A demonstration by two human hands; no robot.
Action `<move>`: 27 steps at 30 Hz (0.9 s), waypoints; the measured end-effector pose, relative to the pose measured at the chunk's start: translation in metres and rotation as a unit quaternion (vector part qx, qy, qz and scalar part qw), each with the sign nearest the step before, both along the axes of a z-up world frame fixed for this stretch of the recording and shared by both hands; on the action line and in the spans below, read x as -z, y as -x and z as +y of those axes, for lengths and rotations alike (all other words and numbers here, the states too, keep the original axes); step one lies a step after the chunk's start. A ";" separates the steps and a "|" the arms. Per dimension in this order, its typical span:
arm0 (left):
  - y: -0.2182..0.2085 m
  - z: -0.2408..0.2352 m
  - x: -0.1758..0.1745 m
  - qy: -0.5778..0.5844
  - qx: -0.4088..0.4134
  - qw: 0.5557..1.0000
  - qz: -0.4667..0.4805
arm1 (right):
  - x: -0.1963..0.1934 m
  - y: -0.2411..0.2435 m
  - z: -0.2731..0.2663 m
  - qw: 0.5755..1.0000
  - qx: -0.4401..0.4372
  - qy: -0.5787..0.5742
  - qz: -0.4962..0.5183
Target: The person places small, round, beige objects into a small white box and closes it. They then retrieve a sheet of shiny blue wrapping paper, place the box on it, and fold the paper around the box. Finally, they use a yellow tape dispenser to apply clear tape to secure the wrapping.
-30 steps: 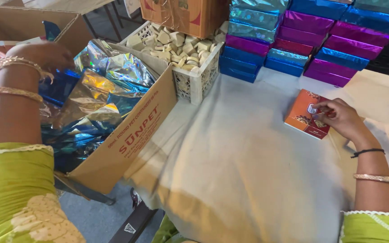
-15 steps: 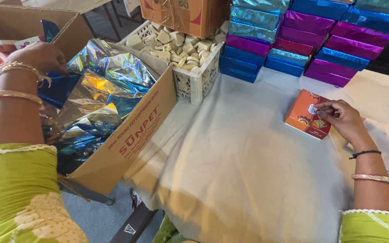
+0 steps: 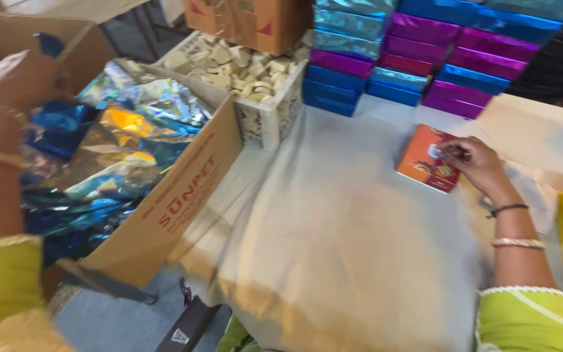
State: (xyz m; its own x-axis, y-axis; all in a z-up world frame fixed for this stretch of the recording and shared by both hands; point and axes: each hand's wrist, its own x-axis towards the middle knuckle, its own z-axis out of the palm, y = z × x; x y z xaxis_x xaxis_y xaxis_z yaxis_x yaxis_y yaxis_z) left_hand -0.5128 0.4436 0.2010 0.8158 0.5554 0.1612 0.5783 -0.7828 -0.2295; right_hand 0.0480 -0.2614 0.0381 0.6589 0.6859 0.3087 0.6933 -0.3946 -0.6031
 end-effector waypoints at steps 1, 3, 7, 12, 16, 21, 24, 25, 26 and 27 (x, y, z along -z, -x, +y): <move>-0.002 0.015 0.010 0.001 0.012 1.000 -0.001 | 0.000 0.002 -0.002 1.000 0.012 0.001 -0.001; -0.001 0.049 0.026 -0.060 -0.015 0.998 0.032 | -0.002 0.005 0.001 1.000 -0.003 -0.014 0.010; 0.001 0.122 0.066 -0.114 0.059 0.991 0.030 | -0.005 0.010 0.003 0.999 -0.010 -0.026 0.015; 0.007 0.129 0.079 -0.060 0.060 0.996 -0.015 | -0.014 0.020 0.006 0.999 0.003 -0.020 0.046; 0.010 0.139 0.090 0.079 0.094 0.987 -0.107 | -0.014 0.020 0.006 0.999 0.009 -0.017 0.051; 0.011 0.113 0.072 0.027 0.027 0.999 -0.015 | -0.011 0.016 0.004 0.999 0.001 -0.013 0.040; 0.013 0.055 0.035 -0.028 -0.035 0.998 0.034 | -0.012 0.015 0.004 1.000 -0.004 -0.002 0.019; 0.013 0.031 0.024 -0.028 -0.043 0.998 0.033 | -0.012 0.015 0.002 1.000 -0.012 -0.002 0.018; 0.015 0.007 0.012 -0.015 -0.044 0.999 0.023 | -0.012 0.015 0.002 1.000 -0.011 0.001 0.008; 0.016 -0.016 0.001 -0.003 -0.044 0.999 0.013 | -0.012 0.014 0.003 1.000 -0.010 0.005 -0.002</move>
State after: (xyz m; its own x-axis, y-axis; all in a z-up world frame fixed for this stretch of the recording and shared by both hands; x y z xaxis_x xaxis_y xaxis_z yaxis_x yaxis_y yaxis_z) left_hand -0.5292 0.4275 0.2004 0.7680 0.6241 0.1437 0.6384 -0.7281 -0.2496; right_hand 0.0341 -0.2588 0.0500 0.6442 0.7016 0.3045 0.7029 -0.3861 -0.5974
